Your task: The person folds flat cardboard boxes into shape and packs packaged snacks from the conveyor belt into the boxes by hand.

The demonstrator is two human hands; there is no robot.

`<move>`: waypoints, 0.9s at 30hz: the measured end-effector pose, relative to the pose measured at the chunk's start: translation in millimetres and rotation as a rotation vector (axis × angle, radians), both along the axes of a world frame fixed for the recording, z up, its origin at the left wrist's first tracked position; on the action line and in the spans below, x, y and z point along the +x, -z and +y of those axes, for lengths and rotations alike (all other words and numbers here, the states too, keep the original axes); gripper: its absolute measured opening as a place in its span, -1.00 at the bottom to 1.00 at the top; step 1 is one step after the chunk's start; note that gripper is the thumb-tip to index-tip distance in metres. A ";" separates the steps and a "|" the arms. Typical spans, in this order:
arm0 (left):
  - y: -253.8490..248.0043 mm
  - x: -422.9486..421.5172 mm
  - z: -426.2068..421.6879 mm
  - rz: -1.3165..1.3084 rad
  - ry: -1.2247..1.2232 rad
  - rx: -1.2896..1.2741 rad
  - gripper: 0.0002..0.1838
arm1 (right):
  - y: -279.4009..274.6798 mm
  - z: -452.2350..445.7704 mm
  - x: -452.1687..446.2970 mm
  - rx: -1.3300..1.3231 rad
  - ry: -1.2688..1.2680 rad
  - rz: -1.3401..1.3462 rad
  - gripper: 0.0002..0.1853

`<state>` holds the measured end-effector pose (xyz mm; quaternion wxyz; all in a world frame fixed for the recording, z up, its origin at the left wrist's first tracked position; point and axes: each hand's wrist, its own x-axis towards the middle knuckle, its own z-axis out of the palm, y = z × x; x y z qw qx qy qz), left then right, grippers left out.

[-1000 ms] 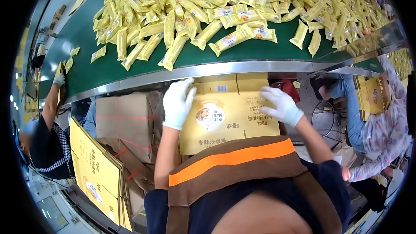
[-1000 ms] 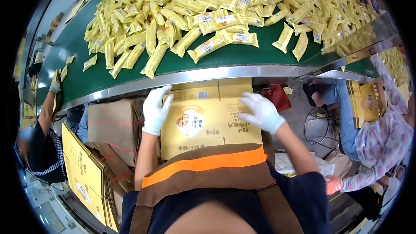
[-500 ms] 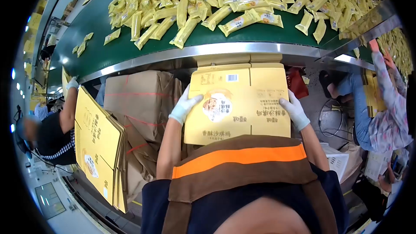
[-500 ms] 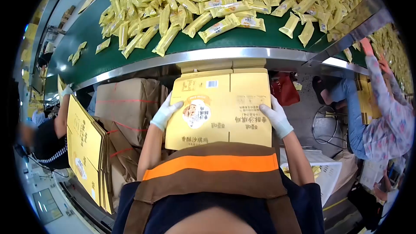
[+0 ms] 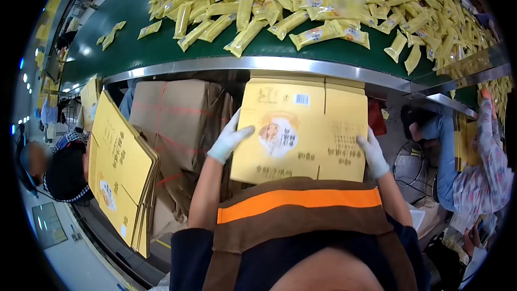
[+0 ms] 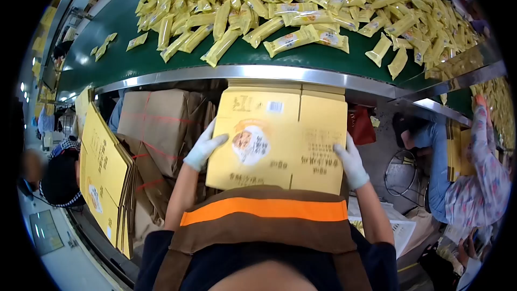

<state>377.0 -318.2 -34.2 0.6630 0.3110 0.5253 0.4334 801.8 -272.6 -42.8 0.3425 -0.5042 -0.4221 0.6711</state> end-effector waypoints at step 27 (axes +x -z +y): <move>-133.4 59.1 65.1 0.288 -0.131 0.513 -0.40 | -170.3 94.5 -23.4 1.641 0.142 -1.424 -0.48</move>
